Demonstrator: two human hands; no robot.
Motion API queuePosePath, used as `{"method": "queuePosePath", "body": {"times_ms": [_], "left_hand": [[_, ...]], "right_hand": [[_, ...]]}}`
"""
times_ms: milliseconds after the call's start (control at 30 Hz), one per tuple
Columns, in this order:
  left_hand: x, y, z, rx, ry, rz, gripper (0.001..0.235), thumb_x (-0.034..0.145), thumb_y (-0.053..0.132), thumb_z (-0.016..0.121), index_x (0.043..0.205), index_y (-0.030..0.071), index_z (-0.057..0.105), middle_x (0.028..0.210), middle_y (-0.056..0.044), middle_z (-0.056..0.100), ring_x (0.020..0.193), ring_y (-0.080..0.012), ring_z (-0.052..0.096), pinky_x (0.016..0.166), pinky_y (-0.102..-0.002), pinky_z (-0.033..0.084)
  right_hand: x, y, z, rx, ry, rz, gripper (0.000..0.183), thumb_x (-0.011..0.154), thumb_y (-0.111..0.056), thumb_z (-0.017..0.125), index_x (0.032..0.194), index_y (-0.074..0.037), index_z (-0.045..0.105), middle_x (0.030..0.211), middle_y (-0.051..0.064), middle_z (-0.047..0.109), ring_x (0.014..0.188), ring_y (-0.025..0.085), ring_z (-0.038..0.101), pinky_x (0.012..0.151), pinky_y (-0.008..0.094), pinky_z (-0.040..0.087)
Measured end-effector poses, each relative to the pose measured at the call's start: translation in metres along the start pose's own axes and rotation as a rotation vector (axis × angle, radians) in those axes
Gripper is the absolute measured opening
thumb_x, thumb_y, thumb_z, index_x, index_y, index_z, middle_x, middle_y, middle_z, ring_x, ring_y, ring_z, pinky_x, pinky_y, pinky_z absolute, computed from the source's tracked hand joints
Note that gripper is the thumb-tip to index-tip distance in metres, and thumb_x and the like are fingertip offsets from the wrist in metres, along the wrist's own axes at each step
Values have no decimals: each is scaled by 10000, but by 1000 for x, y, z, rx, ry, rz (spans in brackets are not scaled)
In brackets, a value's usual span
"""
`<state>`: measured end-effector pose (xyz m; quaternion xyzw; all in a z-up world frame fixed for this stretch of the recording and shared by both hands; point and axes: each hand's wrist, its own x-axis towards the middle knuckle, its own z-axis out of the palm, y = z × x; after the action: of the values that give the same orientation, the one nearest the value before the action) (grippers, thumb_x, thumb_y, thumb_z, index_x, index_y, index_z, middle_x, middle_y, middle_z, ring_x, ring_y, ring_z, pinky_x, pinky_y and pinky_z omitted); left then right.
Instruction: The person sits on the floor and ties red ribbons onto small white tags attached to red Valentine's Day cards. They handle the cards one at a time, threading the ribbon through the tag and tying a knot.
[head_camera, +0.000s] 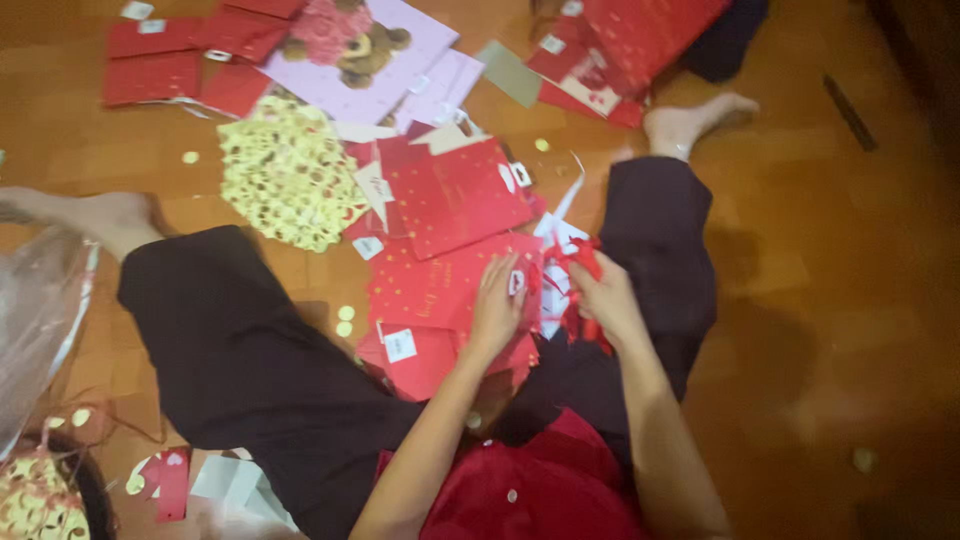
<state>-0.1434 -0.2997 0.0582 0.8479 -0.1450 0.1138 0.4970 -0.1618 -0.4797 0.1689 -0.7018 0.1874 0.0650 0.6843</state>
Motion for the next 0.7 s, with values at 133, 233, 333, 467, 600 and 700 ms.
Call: {"method": "queuePosePath", "body": {"times_ms": [133,233,333,467,600,700], "left_hand": [[-24,-5,24,396,-121,-77,678,788,69,653,1433,-45,478,1517,-340,426,1440,-531,347,1145,-637,251],[-18,-15,21,617,-187,-81,586,858,71,586,1431,-20,501,1508,-305,466,1430,-493,408,1177,-569,323],[-28,-17,12,713,-253,-130,543,896,118,569,1413,-33,505,1461,-298,490,1364,-484,449,1098,-582,378],[-38,-15,0,804,-287,-126,521,893,117,569,1379,-68,535,1361,-302,563,1243,-439,561,952,-493,523],[-43,-14,-15,771,-254,-111,480,871,83,573,1318,-91,564,1160,-251,651,1081,-365,650,796,-395,598],[-46,-12,-23,744,-294,-131,444,862,70,578,1276,-89,584,1020,-196,670,965,-323,680,703,-402,599]], "right_hand": [[24,74,-5,-490,87,2,296,976,-163,630,1244,-44,593,851,114,682,638,215,678,568,372,554],[31,104,-3,-743,100,-585,586,908,-130,717,1412,13,456,1245,311,602,1162,468,594,944,520,504],[24,102,2,-864,144,-544,727,846,-183,772,1428,32,393,1369,428,437,1231,547,423,1001,546,410],[34,71,20,-1079,141,-468,593,896,-244,707,1433,-107,497,1407,260,551,1274,457,472,995,535,439],[69,56,59,-1213,-54,-346,472,1020,-363,580,1453,-183,520,1432,119,604,1365,382,478,1143,522,413],[98,62,96,-1211,-98,-401,597,1000,-433,554,1491,-119,424,1450,150,552,1377,399,417,1124,631,281]]}}
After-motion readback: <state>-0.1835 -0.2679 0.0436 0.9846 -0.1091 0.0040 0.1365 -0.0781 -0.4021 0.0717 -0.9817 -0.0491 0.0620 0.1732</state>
